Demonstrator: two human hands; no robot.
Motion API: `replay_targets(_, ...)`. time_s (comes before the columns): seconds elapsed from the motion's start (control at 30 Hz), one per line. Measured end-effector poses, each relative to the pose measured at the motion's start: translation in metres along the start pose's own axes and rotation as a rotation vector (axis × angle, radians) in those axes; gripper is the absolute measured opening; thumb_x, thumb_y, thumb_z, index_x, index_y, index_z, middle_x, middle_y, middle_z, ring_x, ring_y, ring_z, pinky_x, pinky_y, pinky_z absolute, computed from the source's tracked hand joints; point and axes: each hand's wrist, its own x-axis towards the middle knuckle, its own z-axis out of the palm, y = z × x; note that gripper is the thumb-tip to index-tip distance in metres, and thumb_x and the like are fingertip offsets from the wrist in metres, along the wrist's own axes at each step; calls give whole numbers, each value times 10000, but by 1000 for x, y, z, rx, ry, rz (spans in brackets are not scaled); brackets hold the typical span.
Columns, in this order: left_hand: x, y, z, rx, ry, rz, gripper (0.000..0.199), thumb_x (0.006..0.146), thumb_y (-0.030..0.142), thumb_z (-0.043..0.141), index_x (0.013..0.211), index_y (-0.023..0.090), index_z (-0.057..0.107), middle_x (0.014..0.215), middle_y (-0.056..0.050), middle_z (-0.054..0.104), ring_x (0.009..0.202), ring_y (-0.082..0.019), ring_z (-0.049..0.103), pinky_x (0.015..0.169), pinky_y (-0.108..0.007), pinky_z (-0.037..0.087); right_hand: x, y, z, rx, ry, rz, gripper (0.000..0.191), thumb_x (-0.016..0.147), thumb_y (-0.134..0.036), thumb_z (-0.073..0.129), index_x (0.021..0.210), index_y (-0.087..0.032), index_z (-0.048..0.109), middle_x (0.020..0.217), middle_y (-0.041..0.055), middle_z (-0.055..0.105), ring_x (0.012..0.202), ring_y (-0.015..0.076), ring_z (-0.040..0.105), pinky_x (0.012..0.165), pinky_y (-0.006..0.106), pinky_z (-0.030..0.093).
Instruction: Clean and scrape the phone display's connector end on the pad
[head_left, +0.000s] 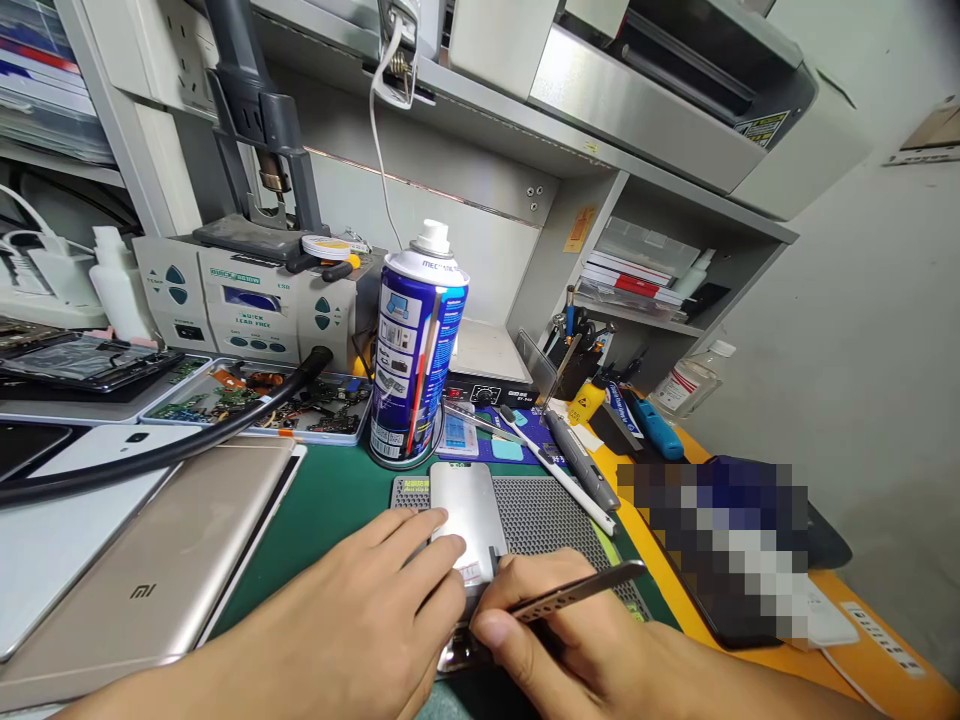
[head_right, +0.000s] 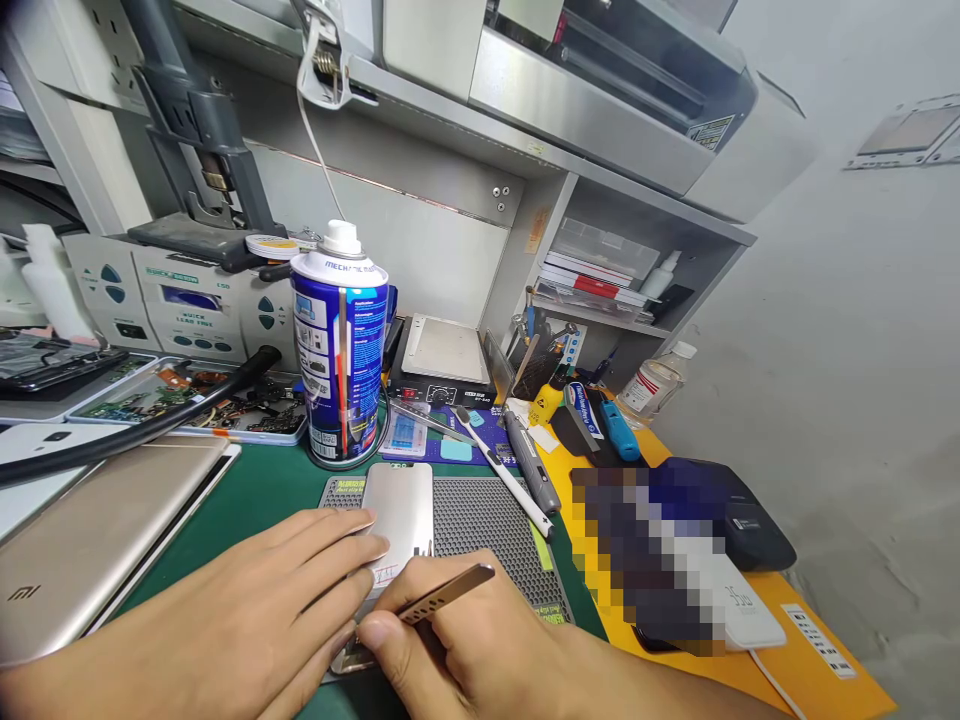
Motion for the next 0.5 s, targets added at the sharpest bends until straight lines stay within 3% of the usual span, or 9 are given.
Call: replay_targets(0.5, 3, -3, 1, 10, 14, 39, 273, 1003, 206, 480, 1093, 157, 734, 1053, -98, 736, 1047, -305, 661, 1003, -457, 535, 1, 1, -4, -70, -74, 12, 209, 1074, -223, 569, 898, -166, 665, 768, 27, 693, 666, 129, 614, 667, 209, 497)
